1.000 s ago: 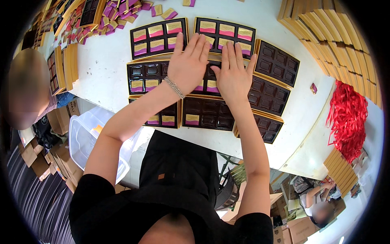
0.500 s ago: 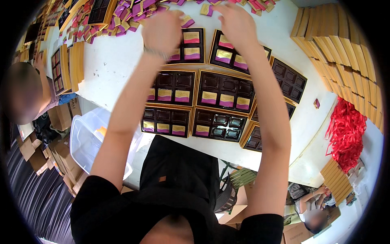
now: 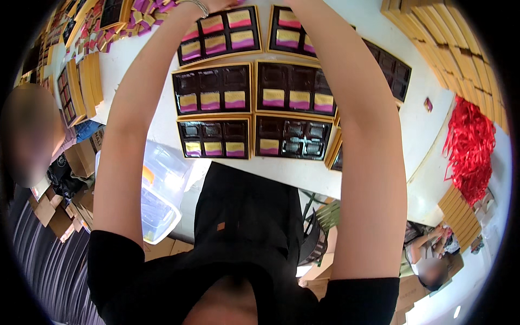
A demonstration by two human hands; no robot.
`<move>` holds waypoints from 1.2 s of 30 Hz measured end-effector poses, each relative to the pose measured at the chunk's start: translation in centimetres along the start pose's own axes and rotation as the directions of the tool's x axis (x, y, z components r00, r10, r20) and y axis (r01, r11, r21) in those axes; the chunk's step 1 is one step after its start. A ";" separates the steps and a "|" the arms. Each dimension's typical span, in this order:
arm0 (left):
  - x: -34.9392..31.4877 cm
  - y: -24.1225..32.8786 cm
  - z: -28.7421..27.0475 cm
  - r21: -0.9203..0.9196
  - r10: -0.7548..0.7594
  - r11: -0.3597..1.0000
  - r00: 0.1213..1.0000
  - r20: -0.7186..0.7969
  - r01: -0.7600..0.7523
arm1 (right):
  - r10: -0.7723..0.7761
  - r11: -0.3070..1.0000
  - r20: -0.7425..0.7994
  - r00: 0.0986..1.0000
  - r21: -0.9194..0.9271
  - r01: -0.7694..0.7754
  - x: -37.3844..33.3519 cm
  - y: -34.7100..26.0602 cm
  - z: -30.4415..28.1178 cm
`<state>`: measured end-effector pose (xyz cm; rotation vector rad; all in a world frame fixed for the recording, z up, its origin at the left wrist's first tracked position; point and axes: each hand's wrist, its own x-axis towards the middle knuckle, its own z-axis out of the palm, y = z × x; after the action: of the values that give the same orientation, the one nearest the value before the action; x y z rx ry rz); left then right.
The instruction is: The person places small wrapped chocolate pieces into compartments of black trays with gold borders. The person then covers the filled trays with clear plastic lids and stacks the completed boxes on the table.
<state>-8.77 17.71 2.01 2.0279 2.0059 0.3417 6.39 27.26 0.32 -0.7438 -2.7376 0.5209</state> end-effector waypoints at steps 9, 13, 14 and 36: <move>-9.4 10.3 -2.5 -0.634 -0.072 0.765 0.965 -0.254 -0.110 | 0.067 0.996 -0.259 0.964 0.078 -0.049 -7.0 -1.2 -4.6; -20.8 13.5 -1.6 -0.625 -0.077 0.780 0.995 -0.071 0.016 | 0.118 0.992 -0.234 0.965 0.068 -0.104 -21.5 -8.3 -8.9; -23.1 14.5 -0.6 -0.670 -0.068 0.742 0.997 -0.042 0.022 | 0.028 0.989 -0.216 0.976 0.147 0.004 -24.6 -10.7 -9.1; -30.1 21.6 9.5 0.048 0.357 0.934 0.932 -0.065 -0.354 | 0.279 0.910 -0.090 0.956 -0.295 -0.293 -42.1 -16.9 -0.7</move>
<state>14.35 -12.79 1.27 2.4347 1.6830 0.4600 34.41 -8.36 1.45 -1.2294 -2.7106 0.1277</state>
